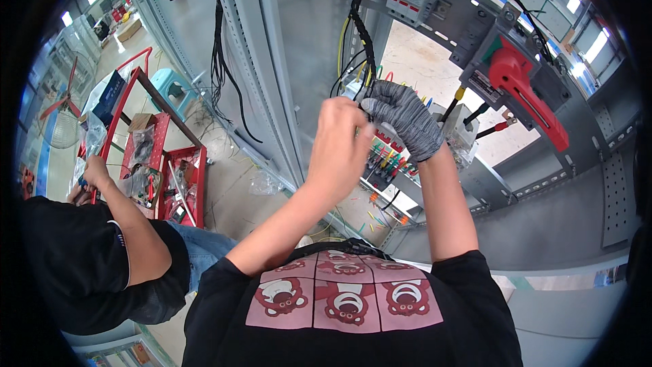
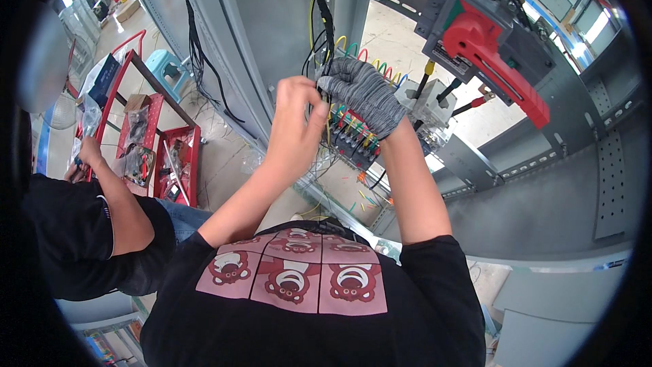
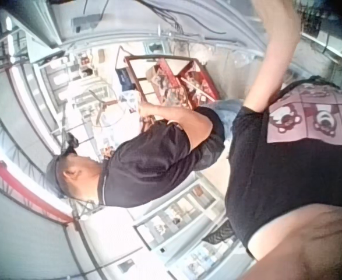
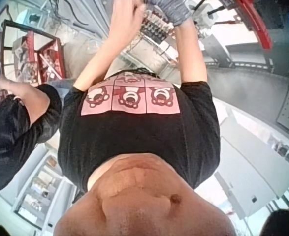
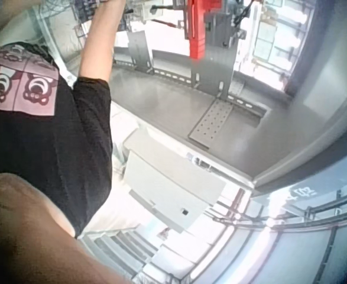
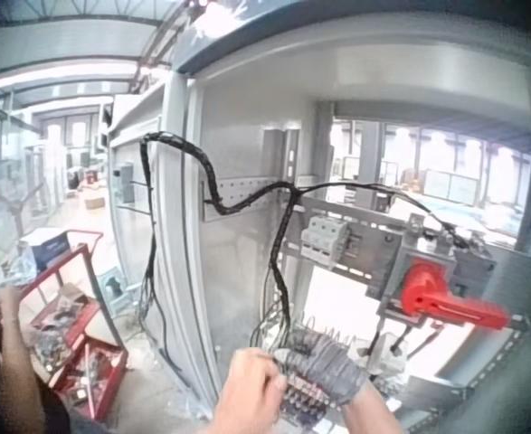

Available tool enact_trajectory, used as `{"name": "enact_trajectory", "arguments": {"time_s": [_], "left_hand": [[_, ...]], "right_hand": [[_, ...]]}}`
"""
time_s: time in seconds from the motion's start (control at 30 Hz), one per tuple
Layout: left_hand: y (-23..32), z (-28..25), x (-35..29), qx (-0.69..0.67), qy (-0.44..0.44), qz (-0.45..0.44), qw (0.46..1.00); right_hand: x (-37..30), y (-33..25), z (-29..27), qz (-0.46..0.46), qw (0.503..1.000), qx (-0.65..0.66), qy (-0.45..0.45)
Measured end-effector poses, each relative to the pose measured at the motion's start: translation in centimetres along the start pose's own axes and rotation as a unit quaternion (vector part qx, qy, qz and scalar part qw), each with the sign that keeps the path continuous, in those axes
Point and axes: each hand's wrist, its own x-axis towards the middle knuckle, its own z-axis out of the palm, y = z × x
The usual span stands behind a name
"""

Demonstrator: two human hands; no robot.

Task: The person works inside an open electrical cabinet, organizing and connecting multiple colored wires to terminal blocks. They use a red crimping tool to secure connections and route wires along the cabinet frame. A second person is visible nearby, occasionally handling documents or tools.

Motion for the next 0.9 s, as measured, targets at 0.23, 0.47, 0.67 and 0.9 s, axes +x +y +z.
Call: {"name": "enact_trajectory", "arguments": {"time_s": [0.23,0.47,0.67,0.9], "left_hand": [[-1.8,-1.5,1.8,-0.471,-0.169,-0.330,0.800],[-1.6,-2.5,2.5,-0.060,-0.151,-0.149,0.975],[0.7,-3.3,0.0,0.245,-0.111,0.043,0.962],[0.9,-2.2,0.2,-0.047,-0.062,-0.026,0.997]], "right_hand": [[0.1,1.1,0.2,0.021,0.989,0.146,-0.009],[0.6,1.5,0.2,0.016,0.993,0.118,0.011],[-0.1,-0.4,1.4,0.041,0.986,-0.152,0.062],[-1.7,-1.9,0.6,0.087,0.994,0.060,0.038]]}}
